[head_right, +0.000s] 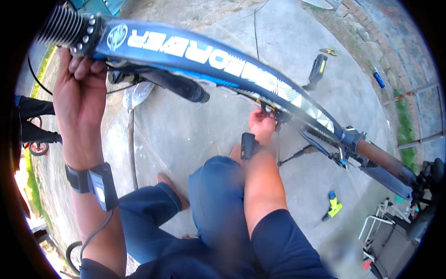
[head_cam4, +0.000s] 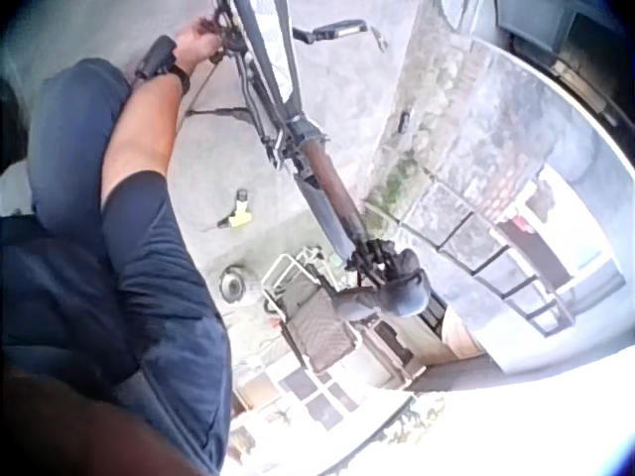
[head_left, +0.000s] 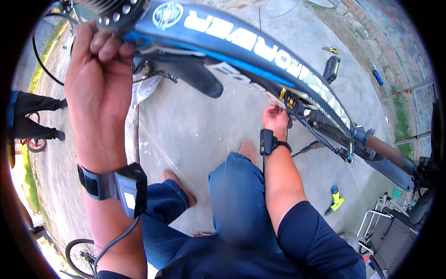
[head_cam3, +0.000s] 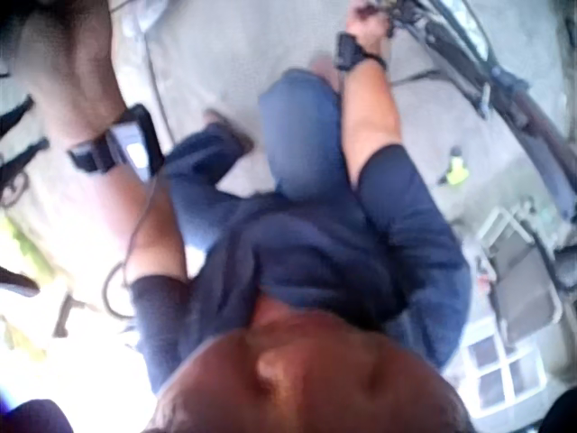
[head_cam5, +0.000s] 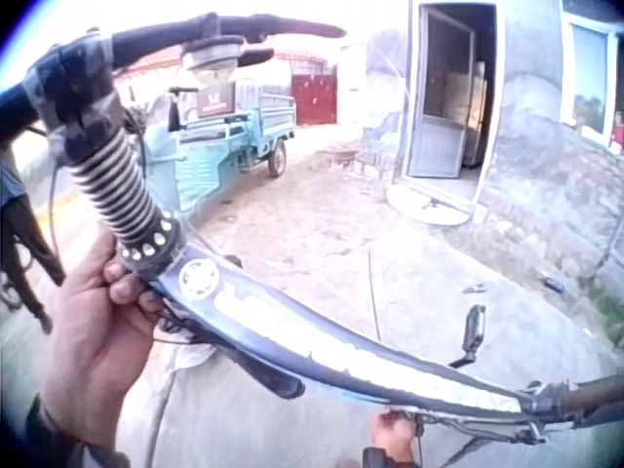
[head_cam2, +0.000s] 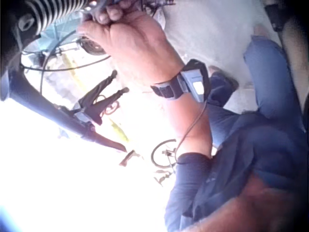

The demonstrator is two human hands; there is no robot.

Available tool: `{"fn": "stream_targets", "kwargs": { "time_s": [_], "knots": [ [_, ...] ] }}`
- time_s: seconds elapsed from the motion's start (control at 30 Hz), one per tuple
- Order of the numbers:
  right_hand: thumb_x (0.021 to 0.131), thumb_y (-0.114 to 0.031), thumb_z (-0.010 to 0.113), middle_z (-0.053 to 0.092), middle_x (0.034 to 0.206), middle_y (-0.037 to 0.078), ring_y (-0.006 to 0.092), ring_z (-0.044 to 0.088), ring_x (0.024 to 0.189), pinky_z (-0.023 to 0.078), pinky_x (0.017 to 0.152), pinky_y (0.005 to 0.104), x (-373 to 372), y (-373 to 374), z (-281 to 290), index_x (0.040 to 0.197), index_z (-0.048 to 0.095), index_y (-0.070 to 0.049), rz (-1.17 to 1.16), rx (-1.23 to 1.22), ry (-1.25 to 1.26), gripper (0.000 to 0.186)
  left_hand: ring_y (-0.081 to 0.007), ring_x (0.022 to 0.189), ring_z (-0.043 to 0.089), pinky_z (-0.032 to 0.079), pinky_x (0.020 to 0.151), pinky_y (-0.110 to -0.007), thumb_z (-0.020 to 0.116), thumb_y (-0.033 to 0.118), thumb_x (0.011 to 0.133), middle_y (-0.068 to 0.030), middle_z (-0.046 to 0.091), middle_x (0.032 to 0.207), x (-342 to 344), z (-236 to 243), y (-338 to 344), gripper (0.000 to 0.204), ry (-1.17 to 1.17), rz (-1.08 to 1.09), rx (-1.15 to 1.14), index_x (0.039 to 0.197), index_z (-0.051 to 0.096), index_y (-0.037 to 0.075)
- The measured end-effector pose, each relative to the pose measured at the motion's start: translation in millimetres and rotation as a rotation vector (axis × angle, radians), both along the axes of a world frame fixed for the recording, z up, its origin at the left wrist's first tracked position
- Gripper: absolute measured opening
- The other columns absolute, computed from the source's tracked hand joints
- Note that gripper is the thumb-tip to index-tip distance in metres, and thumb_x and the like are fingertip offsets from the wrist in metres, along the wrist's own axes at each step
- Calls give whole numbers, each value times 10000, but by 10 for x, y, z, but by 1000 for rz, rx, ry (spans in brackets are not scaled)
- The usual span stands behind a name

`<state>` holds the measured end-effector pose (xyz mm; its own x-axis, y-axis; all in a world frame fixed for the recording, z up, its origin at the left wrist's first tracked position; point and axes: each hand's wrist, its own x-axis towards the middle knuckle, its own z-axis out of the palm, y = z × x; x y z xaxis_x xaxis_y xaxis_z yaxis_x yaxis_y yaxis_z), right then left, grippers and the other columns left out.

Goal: The person is repairing a bicycle by hand, focusing on the handlebar area. They manipulate a thin wire or cable, threading it through the handlebar stem and routing it along the frame. The person adjusts the cable tension and position multiple times while another person stands nearby.

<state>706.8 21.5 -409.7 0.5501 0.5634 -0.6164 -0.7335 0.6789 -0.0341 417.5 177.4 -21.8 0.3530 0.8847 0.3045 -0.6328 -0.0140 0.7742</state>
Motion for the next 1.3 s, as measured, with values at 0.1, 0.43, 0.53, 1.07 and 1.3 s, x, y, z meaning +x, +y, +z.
{"fn": "stream_targets", "kwargs": {
  "time_s": [0.1,0.43,0.53,1.07,1.3],
  "knots": [
    [950,-169,542,713,885,47,180,660,710,551,584,293,7,20,-133,980,657,-69,-135,43,-39,156,-59,643,426,418,699,-279,432,244,1070,57,402,726,20,34,-30,214,-27,17,-32,1025,537,63],
    [904,-63,630,694,839,38,139,640,671,561,560,266,32,-97,-1,923,647,-55,-79,175,116,27,-59,616,398,381,669,-274,437,273,1071,64,405,710,119,64,-115,229,-16,148,-93,959,541,103],
    [857,-39,672,693,833,25,138,648,683,568,591,272,-48,-109,50,928,644,-53,-90,143,128,77,-63,610,400,379,666,-271,439,278,1070,62,407,704,73,27,-105,261,-2,166,-113,914,551,101],
    [876,28,622,702,913,95,205,689,786,623,690,291,-212,-162,312,970,648,12,-135,164,47,98,-108,614,408,403,717,-303,424,273,1075,9,409,668,-78,31,27,349,71,132,-41,776,456,97],
    [916,15,594,700,933,115,231,688,874,635,727,301,-163,-172,278,965,654,21,-133,165,119,78,-105,623,411,407,743,-304,434,258,1072,13,409,675,-41,42,-15,315,101,98,19,806,477,95]
  ]
}}
